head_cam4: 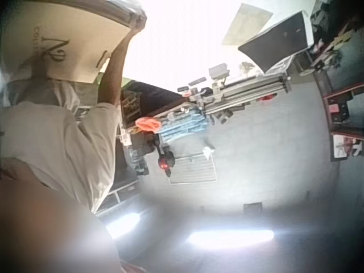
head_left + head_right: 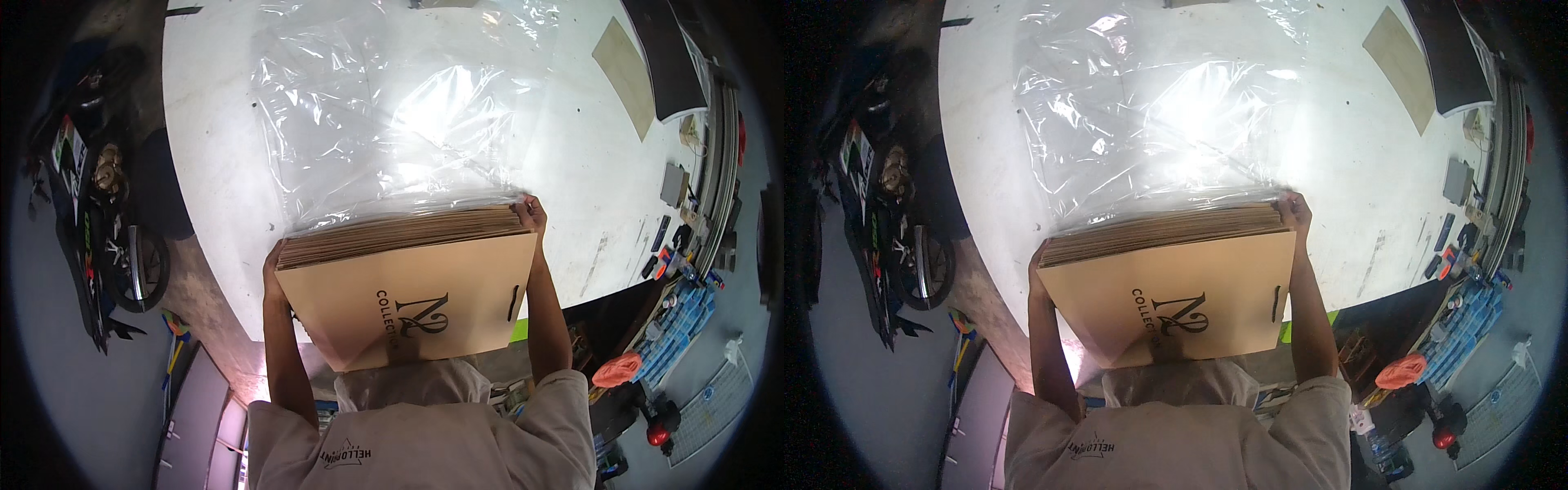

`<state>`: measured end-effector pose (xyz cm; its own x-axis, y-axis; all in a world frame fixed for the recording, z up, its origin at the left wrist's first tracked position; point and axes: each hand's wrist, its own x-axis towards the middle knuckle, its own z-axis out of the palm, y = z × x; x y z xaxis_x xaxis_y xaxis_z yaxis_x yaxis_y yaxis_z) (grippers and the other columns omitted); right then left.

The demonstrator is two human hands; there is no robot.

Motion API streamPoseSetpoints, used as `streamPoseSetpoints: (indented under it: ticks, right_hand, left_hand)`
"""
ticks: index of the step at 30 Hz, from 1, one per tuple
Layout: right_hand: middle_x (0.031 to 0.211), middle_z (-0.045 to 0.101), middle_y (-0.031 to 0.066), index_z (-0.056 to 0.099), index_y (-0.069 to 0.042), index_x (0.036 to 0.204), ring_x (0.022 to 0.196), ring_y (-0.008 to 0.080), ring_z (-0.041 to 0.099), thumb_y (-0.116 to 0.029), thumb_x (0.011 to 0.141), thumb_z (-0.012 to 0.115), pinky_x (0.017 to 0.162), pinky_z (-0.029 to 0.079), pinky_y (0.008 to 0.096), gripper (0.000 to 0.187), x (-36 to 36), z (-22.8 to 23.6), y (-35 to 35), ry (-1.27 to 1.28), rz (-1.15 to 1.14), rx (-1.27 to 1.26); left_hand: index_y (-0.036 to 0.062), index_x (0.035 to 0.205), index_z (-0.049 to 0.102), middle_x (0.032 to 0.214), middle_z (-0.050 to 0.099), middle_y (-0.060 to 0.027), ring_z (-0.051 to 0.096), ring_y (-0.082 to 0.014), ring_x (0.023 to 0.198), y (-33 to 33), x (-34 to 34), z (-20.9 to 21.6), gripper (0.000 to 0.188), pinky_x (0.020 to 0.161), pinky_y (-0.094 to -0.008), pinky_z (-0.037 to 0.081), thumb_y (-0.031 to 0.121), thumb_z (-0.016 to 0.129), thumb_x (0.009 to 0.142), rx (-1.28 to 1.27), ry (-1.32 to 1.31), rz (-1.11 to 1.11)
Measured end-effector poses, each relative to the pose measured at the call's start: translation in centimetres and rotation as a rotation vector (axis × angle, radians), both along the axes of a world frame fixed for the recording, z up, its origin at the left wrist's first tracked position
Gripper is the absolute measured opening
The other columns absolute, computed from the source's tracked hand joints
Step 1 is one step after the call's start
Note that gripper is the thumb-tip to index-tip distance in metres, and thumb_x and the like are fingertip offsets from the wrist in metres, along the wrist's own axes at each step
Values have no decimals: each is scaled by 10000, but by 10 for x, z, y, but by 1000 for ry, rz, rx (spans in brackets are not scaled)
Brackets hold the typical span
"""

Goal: The person stacks flat cardboard pieces on a white table, aligns them, and then wraps the stack in a clear plastic bag. The person adjusts the plastic and smooths it over the stack.

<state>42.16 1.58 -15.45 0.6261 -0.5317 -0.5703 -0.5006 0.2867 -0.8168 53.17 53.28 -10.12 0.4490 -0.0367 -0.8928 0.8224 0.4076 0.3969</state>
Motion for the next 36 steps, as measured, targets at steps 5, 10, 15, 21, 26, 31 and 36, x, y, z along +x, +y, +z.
streamPoseSetpoints:
  ticks: [5, 10, 15, 21, 26, 31, 36]
  right_hand:
    - [991, 690, 53, 628, -17, 1099, 865, 111, 635, -41, 986, 606, 760, 528, 275, 118, 6, 21, 23, -148, -92, 93]
    - [981, 688, 41, 663, -18, 1016, 866, 108, 625, 7, 948, 629, 775, 518, 268, 80, -1, 34, 10, -4, 25, 131]
    - [947, 654, 30, 638, -19, 990, 866, 107, 606, 75, 896, 636, 754, 507, 266, 133, 17, 45, 8, -105, 180, -76]
    - [924, 645, 67, 636, 10, 1048, 862, 162, 640, 74, 906, 594, 770, 529, 297, 162, 23, 52, 7, -133, 214, -255]
    - [977, 671, 153, 681, 10, 990, 867, 272, 675, 39, 852, 659, 753, 553, 339, 143, 18, 61, -17, -210, 723, -754]
    - [940, 684, 156, 674, 11, 964, 831, 303, 681, 66, 816, 689, 755, 563, 351, 159, 25, 75, -23, -336, 831, -874]
    - [950, 653, 110, 646, -9, 989, 835, 192, 649, 90, 851, 668, 732, 536, 313, 171, 25, 63, -22, -223, 646, -468]
  left_hand:
    - [-25, 1296, 578, 1202, 667, -147, 645, -249, 1090, 30, -24, -27, 459, 962, -372, 510, 344, 431, 1064, -48, -131, -2]
    - [-50, 1487, 390, 1401, 559, -184, 559, -287, 1265, 21, -31, 7, 784, 1109, -388, 402, 579, 412, 1020, -314, -473, -85]
    - [-62, 1477, 364, 1371, 569, -160, 571, -267, 1244, 21, -24, 20, 801, 1059, -386, 462, 329, 736, 884, -4, -422, -480]
    - [-71, 1361, 448, 1222, 629, -168, 633, -237, 1114, -12, -7, 21, 642, 980, -381, 519, -26, 773, 810, 135, -341, -401]
    - [-76, 1348, 455, 1207, 636, -170, 629, -228, 1109, -12, -18, 10, 616, 964, -372, 523, 20, 781, 834, 223, -371, -406]
    - [-75, 1315, 480, 1163, 656, -165, 648, -225, 1056, -10, -23, -1, 594, 944, -363, 527, 60, 802, 835, 307, -413, -433]
    - [-68, 1313, 485, 1161, 658, -162, 647, -224, 1061, -17, -17, 9, 593, 941, -364, 529, 73, 805, 834, 382, -388, -496]
